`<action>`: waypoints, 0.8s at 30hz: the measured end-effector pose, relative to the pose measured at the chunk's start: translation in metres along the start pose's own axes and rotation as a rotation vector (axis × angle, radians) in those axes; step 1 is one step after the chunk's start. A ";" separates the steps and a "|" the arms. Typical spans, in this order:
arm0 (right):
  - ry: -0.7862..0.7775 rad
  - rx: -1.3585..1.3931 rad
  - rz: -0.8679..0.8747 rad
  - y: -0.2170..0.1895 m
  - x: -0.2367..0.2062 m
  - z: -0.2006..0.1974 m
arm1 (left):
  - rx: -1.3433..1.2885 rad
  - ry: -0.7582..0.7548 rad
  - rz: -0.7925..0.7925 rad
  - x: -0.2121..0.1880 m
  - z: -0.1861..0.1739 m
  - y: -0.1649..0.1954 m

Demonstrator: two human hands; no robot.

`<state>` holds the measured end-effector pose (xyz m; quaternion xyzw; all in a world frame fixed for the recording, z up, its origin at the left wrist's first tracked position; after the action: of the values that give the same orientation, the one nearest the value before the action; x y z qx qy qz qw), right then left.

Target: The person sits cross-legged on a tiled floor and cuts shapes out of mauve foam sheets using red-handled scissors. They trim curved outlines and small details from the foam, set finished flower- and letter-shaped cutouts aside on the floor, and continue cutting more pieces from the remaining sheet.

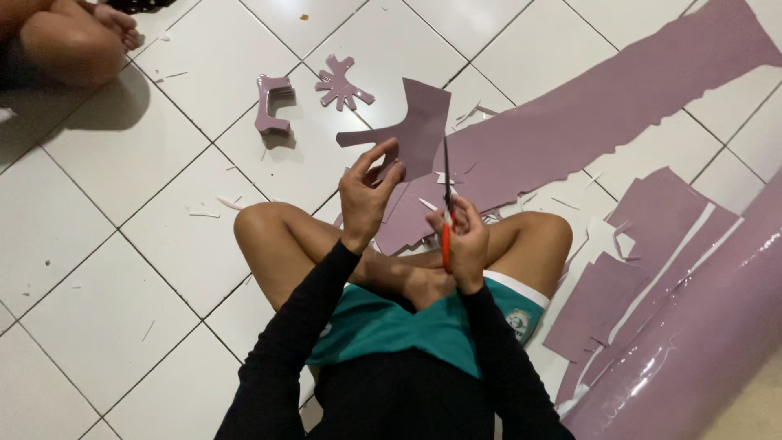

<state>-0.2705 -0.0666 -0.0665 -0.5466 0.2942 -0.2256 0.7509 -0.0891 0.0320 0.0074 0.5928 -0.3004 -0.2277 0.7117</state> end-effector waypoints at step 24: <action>-0.263 -0.414 -0.082 -0.046 -0.011 0.044 | 0.141 -0.037 0.009 -0.002 0.006 0.037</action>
<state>-0.2486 -0.0428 -0.0100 -0.7250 0.2112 -0.1176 0.6449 -0.0961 0.0365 0.0442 0.6358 -0.3315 -0.2134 0.6635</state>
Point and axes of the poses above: each hand's wrist, its own x-axis towards the middle knuckle, its own z-axis out of the palm, y = z × x, the point moved 10 cm from there along x, towards the middle knuckle, and after that the axes turned 6 degrees about -y, right-handed, at the moved point
